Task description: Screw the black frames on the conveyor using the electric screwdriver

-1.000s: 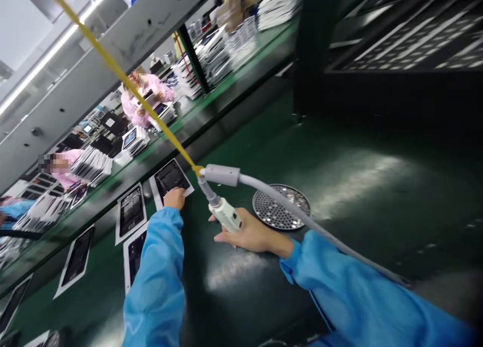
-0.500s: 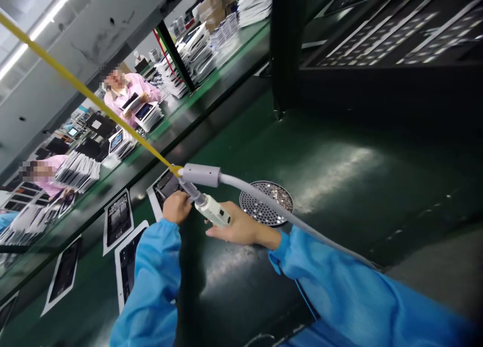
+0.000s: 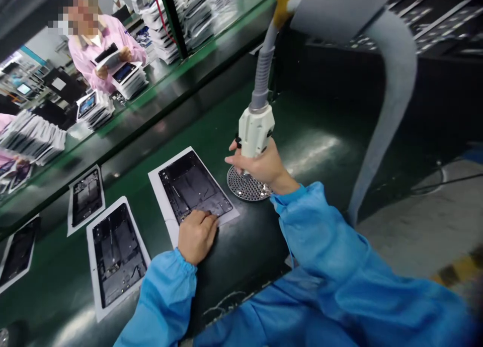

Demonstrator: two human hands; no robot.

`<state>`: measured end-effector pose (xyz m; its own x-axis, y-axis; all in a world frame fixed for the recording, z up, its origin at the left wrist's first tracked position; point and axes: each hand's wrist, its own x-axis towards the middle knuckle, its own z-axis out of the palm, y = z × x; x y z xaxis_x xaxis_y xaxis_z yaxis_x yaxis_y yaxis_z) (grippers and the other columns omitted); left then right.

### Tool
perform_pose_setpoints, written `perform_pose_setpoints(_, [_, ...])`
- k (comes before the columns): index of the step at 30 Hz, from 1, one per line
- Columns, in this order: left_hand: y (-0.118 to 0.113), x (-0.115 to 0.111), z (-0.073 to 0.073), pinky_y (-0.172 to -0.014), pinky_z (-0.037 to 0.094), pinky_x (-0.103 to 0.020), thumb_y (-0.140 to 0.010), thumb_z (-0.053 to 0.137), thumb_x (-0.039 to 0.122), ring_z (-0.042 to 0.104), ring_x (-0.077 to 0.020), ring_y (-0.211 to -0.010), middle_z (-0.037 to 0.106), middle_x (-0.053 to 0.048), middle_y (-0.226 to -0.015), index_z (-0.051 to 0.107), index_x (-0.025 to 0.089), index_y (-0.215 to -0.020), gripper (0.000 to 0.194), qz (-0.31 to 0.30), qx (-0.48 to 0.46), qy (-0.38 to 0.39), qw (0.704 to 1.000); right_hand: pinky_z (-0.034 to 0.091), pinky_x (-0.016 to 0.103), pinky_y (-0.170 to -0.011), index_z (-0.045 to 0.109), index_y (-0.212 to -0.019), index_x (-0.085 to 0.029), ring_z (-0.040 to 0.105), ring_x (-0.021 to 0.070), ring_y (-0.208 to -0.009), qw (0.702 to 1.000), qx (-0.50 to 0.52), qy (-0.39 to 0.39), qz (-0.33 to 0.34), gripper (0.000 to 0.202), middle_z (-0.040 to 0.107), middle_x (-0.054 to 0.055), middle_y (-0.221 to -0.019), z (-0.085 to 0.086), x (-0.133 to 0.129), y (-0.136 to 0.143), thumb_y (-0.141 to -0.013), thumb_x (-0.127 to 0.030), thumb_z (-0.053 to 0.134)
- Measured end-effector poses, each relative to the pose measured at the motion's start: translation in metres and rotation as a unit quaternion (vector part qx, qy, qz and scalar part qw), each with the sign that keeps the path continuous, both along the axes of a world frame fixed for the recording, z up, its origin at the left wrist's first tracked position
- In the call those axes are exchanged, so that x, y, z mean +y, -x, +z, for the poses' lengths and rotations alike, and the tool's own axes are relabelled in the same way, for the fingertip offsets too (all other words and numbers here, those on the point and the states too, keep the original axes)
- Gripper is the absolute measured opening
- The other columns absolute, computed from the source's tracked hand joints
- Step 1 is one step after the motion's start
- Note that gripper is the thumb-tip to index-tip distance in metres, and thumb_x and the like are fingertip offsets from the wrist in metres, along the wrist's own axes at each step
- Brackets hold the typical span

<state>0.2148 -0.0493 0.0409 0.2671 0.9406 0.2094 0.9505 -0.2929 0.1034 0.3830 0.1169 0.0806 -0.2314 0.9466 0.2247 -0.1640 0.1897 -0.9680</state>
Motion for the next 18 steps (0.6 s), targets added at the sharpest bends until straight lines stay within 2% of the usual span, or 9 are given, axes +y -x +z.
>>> perform_pose_setpoints(5, [0.014,-0.005,-0.004,-0.071,0.053,-0.028,-0.096,0.047,0.028,0.062,-0.0173,-0.081,0.066,-0.006,-0.085,0.068,0.018,-0.091,0.024,0.03,-0.02,0.029,0.999,0.044,0.03,-0.047,0.056,-0.073,-0.021,0.049,0.0102,-0.038,1.0,-0.002,-0.008,-0.024,0.021,0.051,-0.008,-0.043,-0.006,0.005,0.004,-0.062,-0.025,0.074])
perform_pose_setpoints(9, [0.015,-0.006,-0.003,-0.073,0.053,-0.028,-0.096,0.047,0.029,0.062,-0.0176,-0.082,0.066,-0.006,-0.085,0.068,0.018,-0.09,0.025,0.05,-0.017,0.042,0.998,0.045,0.031,-0.049,0.057,-0.076,-0.02,0.049,0.0104,-0.04,0.999,-0.002,-0.017,-0.03,0.02,0.052,-0.008,-0.045,-0.007,0.004,0.008,-0.063,-0.022,0.072])
perform_pose_setpoints(14, [0.021,-0.004,0.01,-0.075,0.053,-0.026,-0.093,0.051,0.031,0.063,-0.0162,-0.085,0.067,-0.005,-0.091,0.07,0.02,-0.094,0.022,0.064,-0.019,0.086,0.994,0.044,0.03,-0.049,0.056,-0.077,-0.019,0.05,0.0104,-0.04,0.998,-0.01,-0.018,-0.052,0.019,0.051,-0.008,-0.046,-0.011,0.008,0.012,-0.064,-0.02,0.07])
perform_pose_setpoints(18, [0.044,0.0,0.022,-0.084,0.053,-0.031,-0.088,0.06,0.034,0.063,-0.0205,-0.096,0.068,-0.007,-0.103,0.07,0.019,-0.102,0.022,0.147,-0.011,0.083,0.986,0.046,0.03,-0.049,0.057,-0.077,-0.02,0.05,0.0103,-0.04,0.998,-0.011,-0.02,-0.059,0.019,0.052,-0.008,-0.046,-0.013,0.011,0.013,-0.064,-0.022,0.07])
